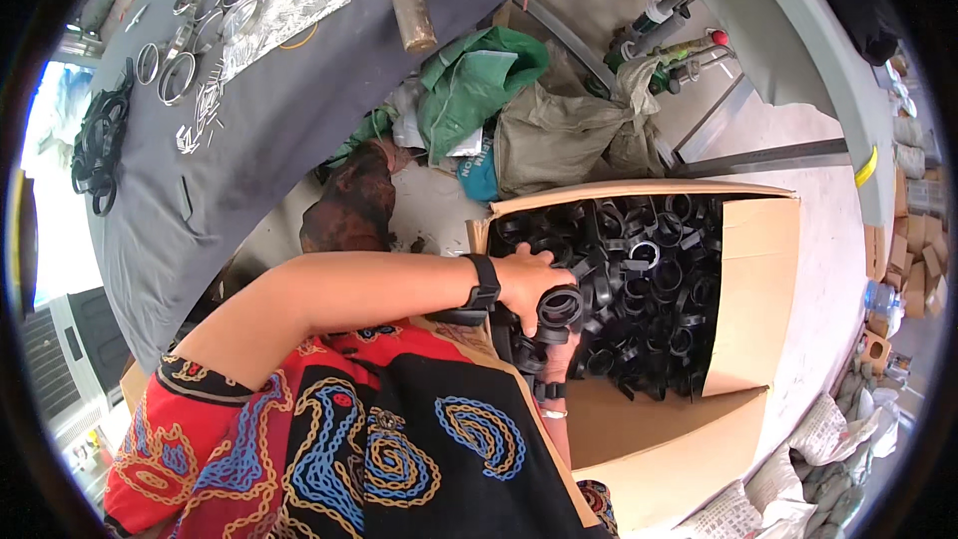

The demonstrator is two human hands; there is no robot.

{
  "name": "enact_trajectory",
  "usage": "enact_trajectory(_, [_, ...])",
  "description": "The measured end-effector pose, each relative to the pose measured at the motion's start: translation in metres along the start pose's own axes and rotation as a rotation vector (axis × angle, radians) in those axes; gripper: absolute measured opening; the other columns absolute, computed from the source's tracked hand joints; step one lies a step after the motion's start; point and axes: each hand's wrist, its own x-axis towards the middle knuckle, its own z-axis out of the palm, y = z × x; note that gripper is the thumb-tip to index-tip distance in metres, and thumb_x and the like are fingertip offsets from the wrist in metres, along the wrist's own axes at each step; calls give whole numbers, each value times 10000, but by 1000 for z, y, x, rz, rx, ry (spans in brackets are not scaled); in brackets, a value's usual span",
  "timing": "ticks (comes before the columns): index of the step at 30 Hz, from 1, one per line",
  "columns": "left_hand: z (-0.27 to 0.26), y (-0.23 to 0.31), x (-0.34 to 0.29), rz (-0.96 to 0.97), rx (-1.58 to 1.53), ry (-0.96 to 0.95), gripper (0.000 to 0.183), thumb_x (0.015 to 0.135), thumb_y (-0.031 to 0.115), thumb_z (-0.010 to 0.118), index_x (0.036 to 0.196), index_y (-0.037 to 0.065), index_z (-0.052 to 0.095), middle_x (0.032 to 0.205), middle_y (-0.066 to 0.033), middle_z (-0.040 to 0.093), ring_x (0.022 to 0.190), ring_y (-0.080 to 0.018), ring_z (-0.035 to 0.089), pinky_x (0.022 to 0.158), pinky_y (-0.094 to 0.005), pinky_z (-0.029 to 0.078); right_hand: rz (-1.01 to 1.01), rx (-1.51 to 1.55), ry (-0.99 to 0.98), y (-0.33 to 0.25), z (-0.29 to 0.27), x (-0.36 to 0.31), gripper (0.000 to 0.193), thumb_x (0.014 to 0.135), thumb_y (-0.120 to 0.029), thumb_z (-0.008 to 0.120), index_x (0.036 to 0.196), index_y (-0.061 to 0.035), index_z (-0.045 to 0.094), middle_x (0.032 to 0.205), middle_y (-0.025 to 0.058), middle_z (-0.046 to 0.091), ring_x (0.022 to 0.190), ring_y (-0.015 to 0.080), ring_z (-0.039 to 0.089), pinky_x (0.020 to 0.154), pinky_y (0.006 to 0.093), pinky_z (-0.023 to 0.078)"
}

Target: Manually assembling rubber and metal components using a hammer and manual fitting.

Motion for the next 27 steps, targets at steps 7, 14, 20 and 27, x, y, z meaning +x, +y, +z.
enact_trajectory(7, [-10,23,-17,130,-129,160,862,482,338,877,1264,188,548,1139,-125,574,1079,-346,468,915,-420,334,61,62,36,-92,-6,-5,277,861,-135,642,1115,-25,627,1019,51,659,837,142,622,729,297,520])
enact_trajectory(14, [-35,53,-50,215,-163,326,854,488,304,877,1267,184,548,1134,-93,576,1053,-333,458,915,-411,353,-19,-19,69,-164,-4,-8,377,822,-74,635,1185,5,570,1067,75,650,870,150,630,749,273,525])
enact_trajectory(20, [-46,76,-75,265,-158,439,874,475,310,883,1274,198,545,1134,-115,561,998,-373,464,907,-436,397,-257,-285,19,-211,3,-20,303,848,-85,628,1137,6,621,1047,60,661,877,141,620,782,280,506])
enact_trajectory(27, [-80,98,-117,465,-240,676,813,506,290,868,1242,148,554,1148,-138,571,1080,-320,506,954,-396,361,-311,-303,-145,-289,18,-30,198,872,-119,634,1020,10,664,932,24,661,779,82,580,683,257,484])
